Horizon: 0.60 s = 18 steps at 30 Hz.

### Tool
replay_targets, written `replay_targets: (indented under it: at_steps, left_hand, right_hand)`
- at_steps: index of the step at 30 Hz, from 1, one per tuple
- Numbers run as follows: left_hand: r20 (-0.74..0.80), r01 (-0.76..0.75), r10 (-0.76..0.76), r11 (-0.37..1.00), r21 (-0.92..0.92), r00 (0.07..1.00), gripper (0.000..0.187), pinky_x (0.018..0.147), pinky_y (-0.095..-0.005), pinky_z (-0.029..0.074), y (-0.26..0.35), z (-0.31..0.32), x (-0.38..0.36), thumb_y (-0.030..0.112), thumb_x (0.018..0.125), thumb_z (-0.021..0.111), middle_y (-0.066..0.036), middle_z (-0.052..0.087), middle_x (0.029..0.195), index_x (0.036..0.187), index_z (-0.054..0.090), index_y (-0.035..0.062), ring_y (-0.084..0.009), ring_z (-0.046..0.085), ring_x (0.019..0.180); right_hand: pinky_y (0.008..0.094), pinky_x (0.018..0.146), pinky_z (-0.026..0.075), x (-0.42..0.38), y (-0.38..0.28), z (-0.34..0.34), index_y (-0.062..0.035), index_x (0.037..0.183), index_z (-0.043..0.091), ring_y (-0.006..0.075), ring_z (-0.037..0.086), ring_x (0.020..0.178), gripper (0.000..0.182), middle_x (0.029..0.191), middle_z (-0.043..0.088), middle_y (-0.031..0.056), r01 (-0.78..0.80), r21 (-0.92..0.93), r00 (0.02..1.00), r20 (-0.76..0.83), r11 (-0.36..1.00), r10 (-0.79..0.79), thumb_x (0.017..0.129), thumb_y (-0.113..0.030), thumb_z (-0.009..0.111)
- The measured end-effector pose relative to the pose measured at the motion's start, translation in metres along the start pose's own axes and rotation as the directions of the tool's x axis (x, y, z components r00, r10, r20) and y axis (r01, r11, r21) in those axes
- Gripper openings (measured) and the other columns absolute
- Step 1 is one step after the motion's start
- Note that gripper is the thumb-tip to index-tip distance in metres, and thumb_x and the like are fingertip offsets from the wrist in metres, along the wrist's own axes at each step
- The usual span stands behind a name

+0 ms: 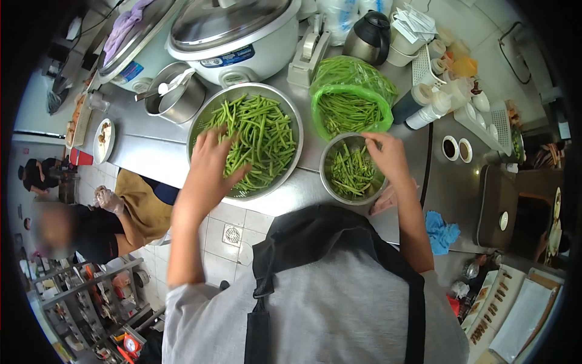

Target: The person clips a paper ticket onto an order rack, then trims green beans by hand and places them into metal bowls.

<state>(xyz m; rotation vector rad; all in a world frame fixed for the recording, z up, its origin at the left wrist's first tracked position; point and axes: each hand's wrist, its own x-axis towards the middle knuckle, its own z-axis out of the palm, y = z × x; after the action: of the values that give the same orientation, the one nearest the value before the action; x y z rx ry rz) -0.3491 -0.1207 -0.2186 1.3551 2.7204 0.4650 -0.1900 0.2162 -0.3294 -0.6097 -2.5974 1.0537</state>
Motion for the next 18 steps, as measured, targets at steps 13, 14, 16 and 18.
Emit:
replay_targets:
  at_steps: [13, 14, 16, 18]
  left_hand:
    - [0.982, 0.766, -0.008, 0.628, -0.141, 0.187, 0.028, 0.076, -0.0357, 0.050, -0.004, 0.194, -0.261, 0.024, 0.079, 0.069, -0.012, 0.070, 0.088, 0.098, 0.069, 0.0032, -0.0278, 0.067, 0.083]
    - [0.976, 0.800, -0.071, 0.587, -0.128, 0.208, 0.028, 0.076, -0.0357, 0.050, 0.000, 0.201, -0.263, 0.024, 0.079, 0.069, -0.012, 0.070, 0.088, 0.098, 0.069, 0.0032, -0.0278, 0.067, 0.083]
    - [0.965, 0.829, -0.121, 0.543, -0.131, 0.232, 0.028, 0.076, -0.0357, 0.050, 0.004, 0.209, -0.265, 0.024, 0.078, 0.069, -0.012, 0.070, 0.088, 0.098, 0.069, 0.0032, -0.0278, 0.067, 0.083]
    - [0.959, 0.840, -0.138, 0.524, -0.140, 0.246, 0.028, 0.076, -0.0357, 0.050, 0.004, 0.206, -0.264, 0.024, 0.078, 0.069, -0.012, 0.070, 0.088, 0.098, 0.070, 0.0032, -0.0278, 0.067, 0.083]
  right_hand:
    - [0.0319, 0.068, 0.051, 0.016, 0.019, -0.029, -0.0051, 0.103, 0.071, 0.0225, 0.065, 0.073, 0.020, 0.090, 0.069, 0.0150, -0.035, 0.111, 0.995, -0.093, 0.993, 0.046, 0.087, -0.013, 0.062]
    - [0.0311, 0.067, 0.051, 0.014, 0.020, -0.032, -0.0052, 0.103, 0.071, 0.0215, 0.065, 0.072, 0.020, 0.089, 0.069, 0.0145, -0.054, 0.101, 0.993, -0.099, 0.993, 0.064, 0.087, -0.012, 0.062]
    - [0.0300, 0.067, 0.050, 0.006, 0.025, -0.037, -0.0055, 0.104, 0.071, 0.0194, 0.065, 0.071, 0.020, 0.086, 0.069, 0.0137, -0.092, 0.115, 0.989, -0.102, 0.989, 0.104, 0.087, -0.012, 0.062]
    - [0.0290, 0.066, 0.050, -0.002, 0.029, -0.037, -0.0059, 0.104, 0.071, 0.0174, 0.064, 0.069, 0.020, 0.084, 0.069, 0.0127, -0.115, 0.111, 0.988, -0.090, 0.987, 0.125, 0.087, -0.013, 0.063]
